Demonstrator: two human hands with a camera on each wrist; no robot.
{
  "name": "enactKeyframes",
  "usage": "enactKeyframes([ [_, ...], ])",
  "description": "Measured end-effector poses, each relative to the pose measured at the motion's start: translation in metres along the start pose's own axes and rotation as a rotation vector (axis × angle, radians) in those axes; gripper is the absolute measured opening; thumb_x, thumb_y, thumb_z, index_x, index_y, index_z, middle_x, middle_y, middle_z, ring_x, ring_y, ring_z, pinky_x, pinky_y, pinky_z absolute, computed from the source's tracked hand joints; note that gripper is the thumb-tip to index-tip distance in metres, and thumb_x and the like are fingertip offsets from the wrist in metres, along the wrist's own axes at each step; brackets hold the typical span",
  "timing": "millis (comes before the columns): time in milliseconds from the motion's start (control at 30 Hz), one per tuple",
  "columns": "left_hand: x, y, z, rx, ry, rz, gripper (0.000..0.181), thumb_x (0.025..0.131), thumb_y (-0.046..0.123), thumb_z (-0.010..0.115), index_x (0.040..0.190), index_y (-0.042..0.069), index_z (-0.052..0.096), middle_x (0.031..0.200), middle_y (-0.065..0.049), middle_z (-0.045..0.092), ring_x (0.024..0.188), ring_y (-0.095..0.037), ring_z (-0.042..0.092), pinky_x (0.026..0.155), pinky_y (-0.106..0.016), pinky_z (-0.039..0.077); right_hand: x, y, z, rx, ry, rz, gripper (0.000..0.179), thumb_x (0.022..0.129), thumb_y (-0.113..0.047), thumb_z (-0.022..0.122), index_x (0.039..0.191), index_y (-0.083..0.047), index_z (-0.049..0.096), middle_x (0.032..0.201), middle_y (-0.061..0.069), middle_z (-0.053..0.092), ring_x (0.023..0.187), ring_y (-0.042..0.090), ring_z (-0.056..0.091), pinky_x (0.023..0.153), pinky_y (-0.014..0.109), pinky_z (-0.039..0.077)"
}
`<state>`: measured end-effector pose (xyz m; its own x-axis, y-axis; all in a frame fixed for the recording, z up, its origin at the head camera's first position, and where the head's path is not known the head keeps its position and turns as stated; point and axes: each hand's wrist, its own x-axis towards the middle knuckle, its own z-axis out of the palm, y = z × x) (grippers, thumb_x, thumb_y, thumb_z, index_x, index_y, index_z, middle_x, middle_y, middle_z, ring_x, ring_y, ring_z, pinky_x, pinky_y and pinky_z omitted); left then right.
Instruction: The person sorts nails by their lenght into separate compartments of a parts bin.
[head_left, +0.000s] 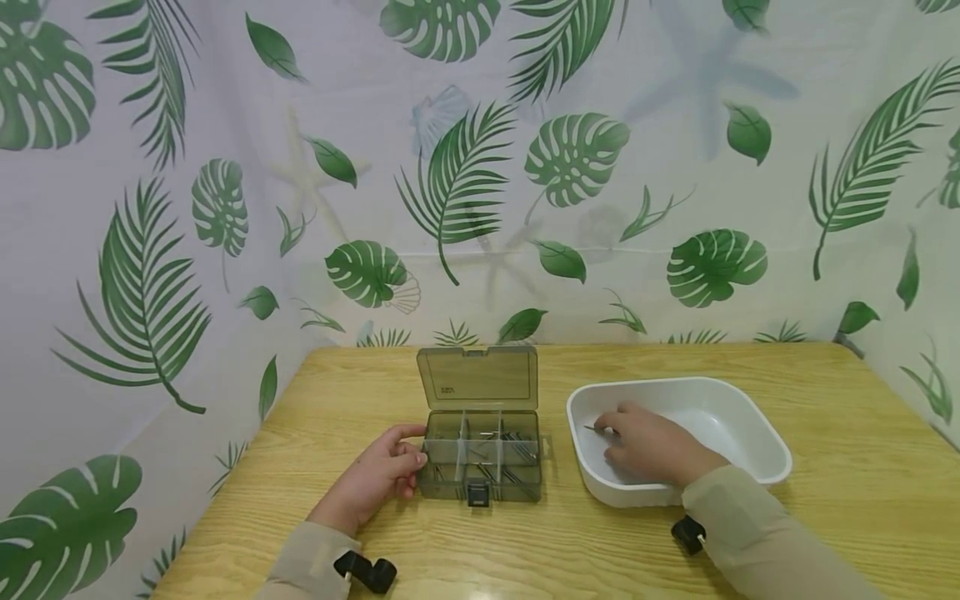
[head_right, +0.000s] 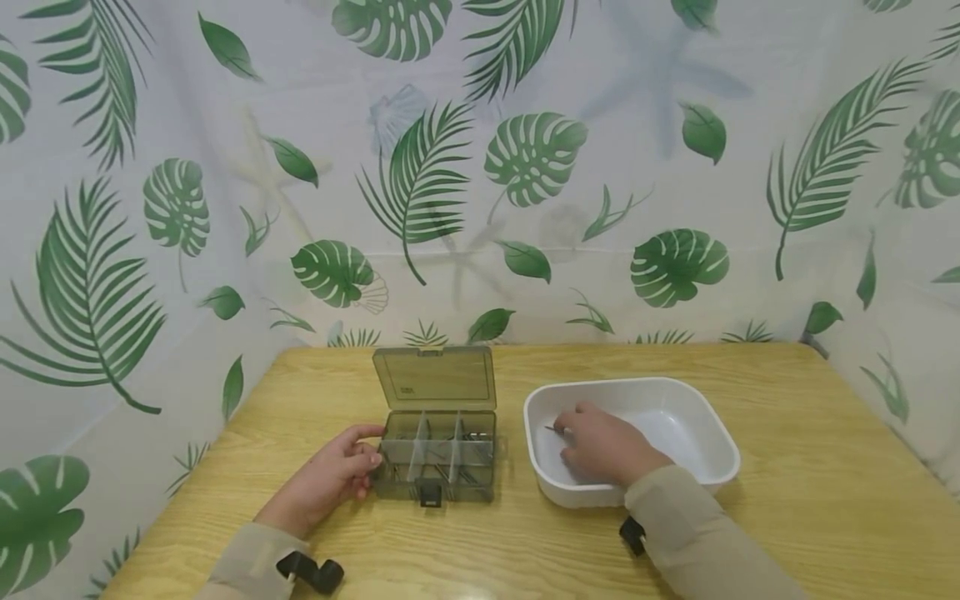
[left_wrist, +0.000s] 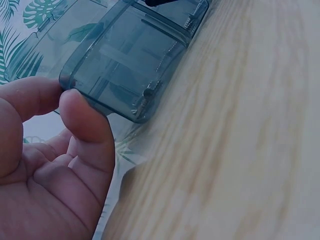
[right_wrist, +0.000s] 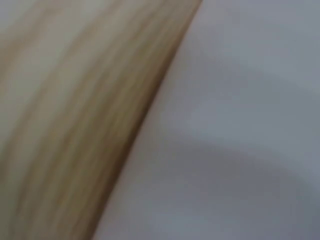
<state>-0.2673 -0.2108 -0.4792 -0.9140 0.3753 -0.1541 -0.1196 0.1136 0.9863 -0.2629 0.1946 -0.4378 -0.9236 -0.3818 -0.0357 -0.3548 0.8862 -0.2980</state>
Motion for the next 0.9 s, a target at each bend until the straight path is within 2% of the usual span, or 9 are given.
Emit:
enactKeyframes([
  [100,0.0008,0.0004,-0.0007,0.003,0.000,0.009,0.055,0.101,0.007,0.058,0.152,0.003,0.036,0.096,-0.009,0.053,0.069,-0.017,0.050,0.058,-0.028,0.049,0.0003,0.0006,0.0007,-0.004,-0.014,0.001,0.029,0.092,-0.019,0.071,0.120,-0.011,0.071,0.102,0.004,0.056,0.082,0.015,0.052,0.078,0.043,0.049],
  [300,0.0015,0.0007,-0.0024,0.011,-0.003,0.012,0.056,0.101,0.008,0.059,0.152,0.004,0.036,0.097,-0.009,0.053,0.069,-0.017,0.051,0.058,-0.028,0.050,0.0002,0.0026,0.0024,0.004,-0.001,0.001,0.008,0.090,-0.017,0.073,0.095,-0.017,0.067,0.093,0.000,0.054,0.078,0.014,0.051,0.074,0.039,0.048],
  [500,0.0016,0.0011,-0.0031,0.014,-0.003,0.012,0.056,0.101,0.008,0.058,0.152,0.004,0.036,0.096,-0.009,0.053,0.068,-0.017,0.051,0.058,-0.028,0.050,0.0021,0.0037,0.0026,-0.015,-0.034,-0.020,0.016,0.090,-0.011,0.069,0.078,-0.018,0.062,0.076,-0.006,0.054,0.070,0.013,0.048,0.066,0.034,0.044],
  [600,0.0016,0.0018,-0.0023,0.012,-0.003,0.015,0.055,0.101,0.007,0.057,0.152,0.003,0.036,0.096,-0.009,0.053,0.068,-0.017,0.051,0.058,-0.028,0.050,0.0016,0.0041,0.0025,-0.014,-0.032,-0.012,0.018,0.090,-0.009,0.065,0.076,-0.018,0.060,0.071,-0.007,0.054,0.067,0.013,0.048,0.064,0.034,0.043],
  [733,0.0021,0.0017,-0.0011,0.010,-0.002,0.019,0.055,0.101,0.007,0.057,0.151,0.002,0.036,0.096,-0.009,0.053,0.068,-0.016,0.051,0.058,-0.028,0.049,0.0003,0.0038,0.0010,0.019,0.010,0.020,0.018,0.091,-0.010,0.063,0.076,-0.018,0.058,0.070,-0.006,0.053,0.066,0.013,0.048,0.064,0.033,0.042],
  [900,0.0017,0.0018,-0.0013,0.009,0.002,0.015,0.055,0.101,0.006,0.057,0.151,0.002,0.036,0.096,-0.009,0.053,0.068,-0.017,0.050,0.058,-0.028,0.049,0.0010,-0.0036,-0.0067,0.096,0.068,0.033,0.014,0.097,-0.013,0.064,0.084,-0.017,0.062,0.076,-0.005,0.056,0.070,0.013,0.050,0.066,0.034,0.043],
])
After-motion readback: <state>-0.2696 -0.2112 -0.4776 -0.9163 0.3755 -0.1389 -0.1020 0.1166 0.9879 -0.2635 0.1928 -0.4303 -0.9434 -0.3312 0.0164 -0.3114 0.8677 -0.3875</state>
